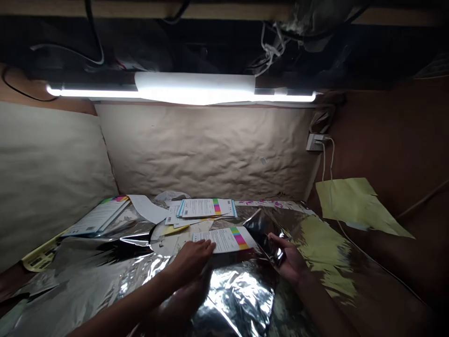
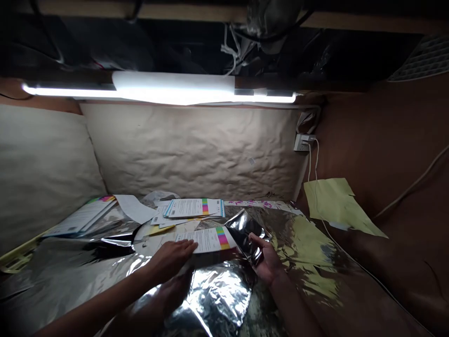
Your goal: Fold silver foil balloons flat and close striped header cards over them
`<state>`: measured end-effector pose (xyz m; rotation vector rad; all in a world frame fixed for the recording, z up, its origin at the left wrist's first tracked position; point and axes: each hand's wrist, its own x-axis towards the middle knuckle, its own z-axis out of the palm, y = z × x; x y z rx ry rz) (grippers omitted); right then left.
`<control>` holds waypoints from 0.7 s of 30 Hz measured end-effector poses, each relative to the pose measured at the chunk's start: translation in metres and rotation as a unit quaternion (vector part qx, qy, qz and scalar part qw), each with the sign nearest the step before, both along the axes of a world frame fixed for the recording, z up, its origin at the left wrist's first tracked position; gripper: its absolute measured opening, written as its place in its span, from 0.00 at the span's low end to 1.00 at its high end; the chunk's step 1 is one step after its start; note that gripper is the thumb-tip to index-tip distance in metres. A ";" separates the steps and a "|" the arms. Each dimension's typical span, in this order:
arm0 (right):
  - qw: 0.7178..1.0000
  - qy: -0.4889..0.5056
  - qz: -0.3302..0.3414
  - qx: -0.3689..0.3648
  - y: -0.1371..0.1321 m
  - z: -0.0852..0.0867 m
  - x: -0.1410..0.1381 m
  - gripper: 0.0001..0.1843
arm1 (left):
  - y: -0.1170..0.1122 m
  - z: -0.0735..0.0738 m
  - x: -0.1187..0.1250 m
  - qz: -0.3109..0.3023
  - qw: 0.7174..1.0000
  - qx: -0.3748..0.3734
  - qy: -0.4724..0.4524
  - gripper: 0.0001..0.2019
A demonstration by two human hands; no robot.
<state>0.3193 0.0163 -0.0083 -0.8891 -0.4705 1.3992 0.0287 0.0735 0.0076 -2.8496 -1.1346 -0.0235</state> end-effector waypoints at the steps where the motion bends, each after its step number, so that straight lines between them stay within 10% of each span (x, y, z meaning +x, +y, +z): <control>1: 0.999 0.022 0.007 -0.027 0.000 0.001 0.000 0.06 | -0.015 -0.003 -0.002 -0.021 1.000 -0.019 -0.011 0.17; 7: 0.992 0.035 0.047 -0.112 -0.007 0.005 -0.008 0.02 | -0.022 -0.027 -0.016 0.011 0.992 -0.108 -0.060 0.52; 21: 0.991 -0.048 0.102 -0.071 -0.019 0.018 -0.007 0.06 | -0.039 -0.024 -0.009 0.013 0.973 -0.197 -0.122 0.57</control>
